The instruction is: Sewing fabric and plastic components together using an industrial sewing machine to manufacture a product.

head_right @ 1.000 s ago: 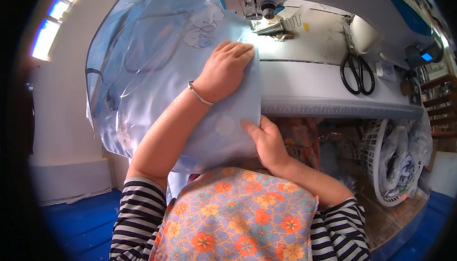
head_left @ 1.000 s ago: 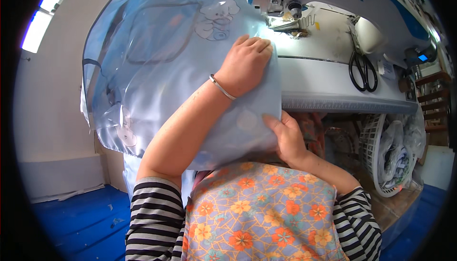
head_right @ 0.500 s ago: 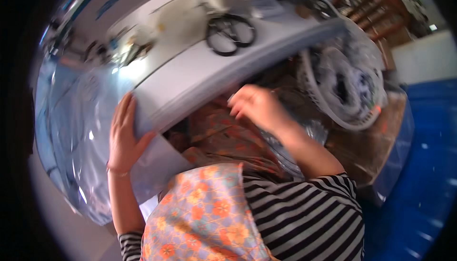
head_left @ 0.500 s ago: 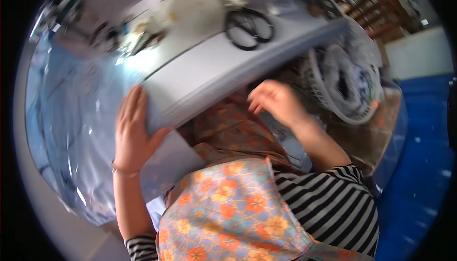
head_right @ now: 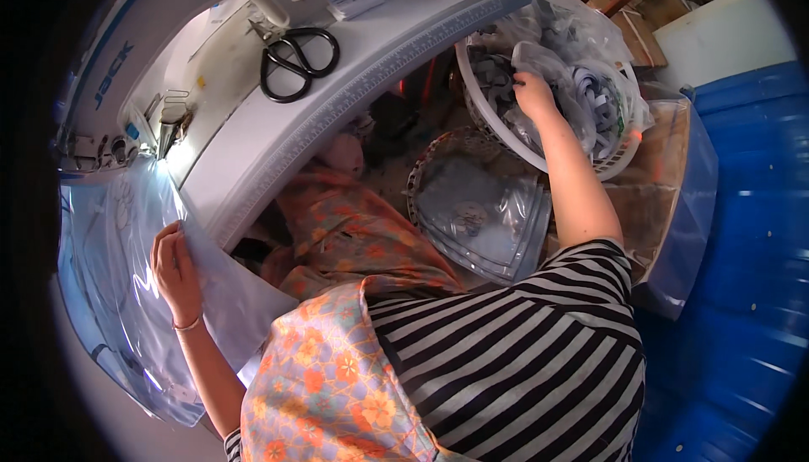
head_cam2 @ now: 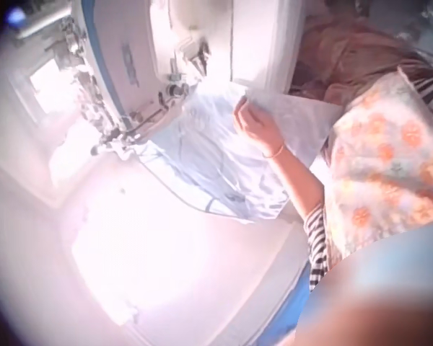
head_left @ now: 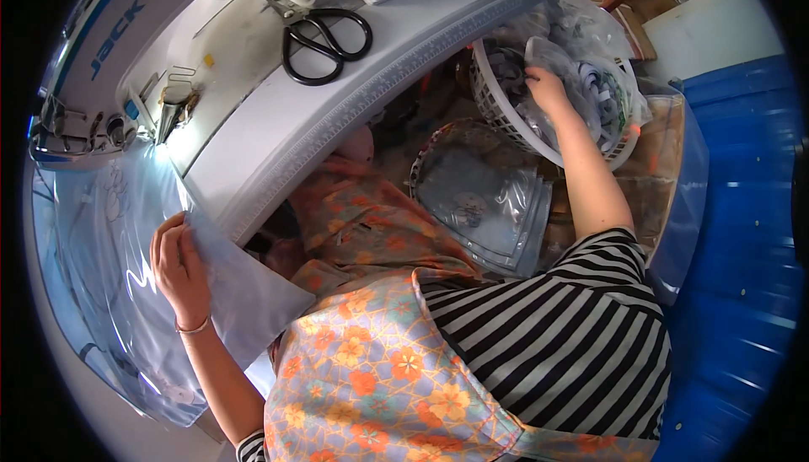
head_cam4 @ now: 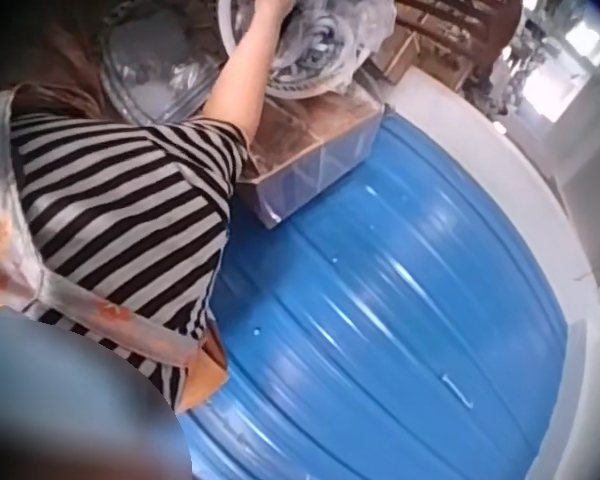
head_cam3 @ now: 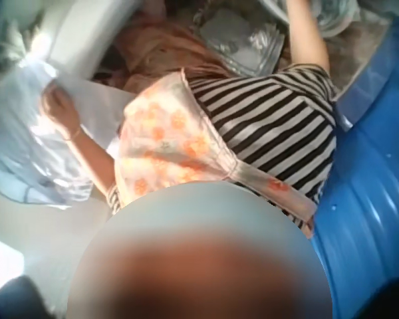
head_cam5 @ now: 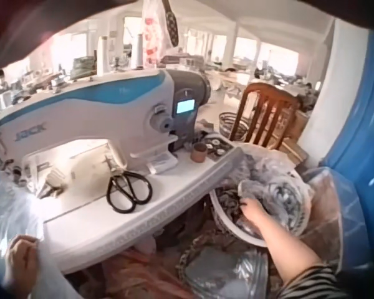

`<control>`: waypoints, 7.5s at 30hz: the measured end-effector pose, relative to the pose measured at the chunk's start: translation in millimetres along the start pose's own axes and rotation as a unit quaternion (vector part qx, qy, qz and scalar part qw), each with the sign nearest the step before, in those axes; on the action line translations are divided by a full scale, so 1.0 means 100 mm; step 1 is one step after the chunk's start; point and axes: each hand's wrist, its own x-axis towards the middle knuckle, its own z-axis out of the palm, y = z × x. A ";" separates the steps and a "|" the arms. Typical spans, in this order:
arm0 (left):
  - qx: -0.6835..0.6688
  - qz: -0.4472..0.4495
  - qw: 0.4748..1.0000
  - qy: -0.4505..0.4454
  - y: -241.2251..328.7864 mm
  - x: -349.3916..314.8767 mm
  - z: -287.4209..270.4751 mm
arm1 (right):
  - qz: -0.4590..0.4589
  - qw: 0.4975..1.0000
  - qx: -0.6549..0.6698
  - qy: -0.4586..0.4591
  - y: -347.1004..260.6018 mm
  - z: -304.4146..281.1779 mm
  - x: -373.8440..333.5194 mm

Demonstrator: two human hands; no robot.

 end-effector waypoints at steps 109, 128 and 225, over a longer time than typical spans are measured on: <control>0.021 0.017 0.999 -0.030 -0.54 0.66 0.09 | -0.648 0.709 0.178 -0.213 -4.57 0.42 -2.10; 0.037 0.074 0.995 0.057 -0.48 0.59 0.09 | -0.714 0.680 0.154 -0.059 -4.16 0.32 -2.07; 0.220 -0.053 0.889 -0.399 -1.13 -0.89 -1.49 | -0.640 0.735 0.209 -0.083 -4.76 0.42 -1.71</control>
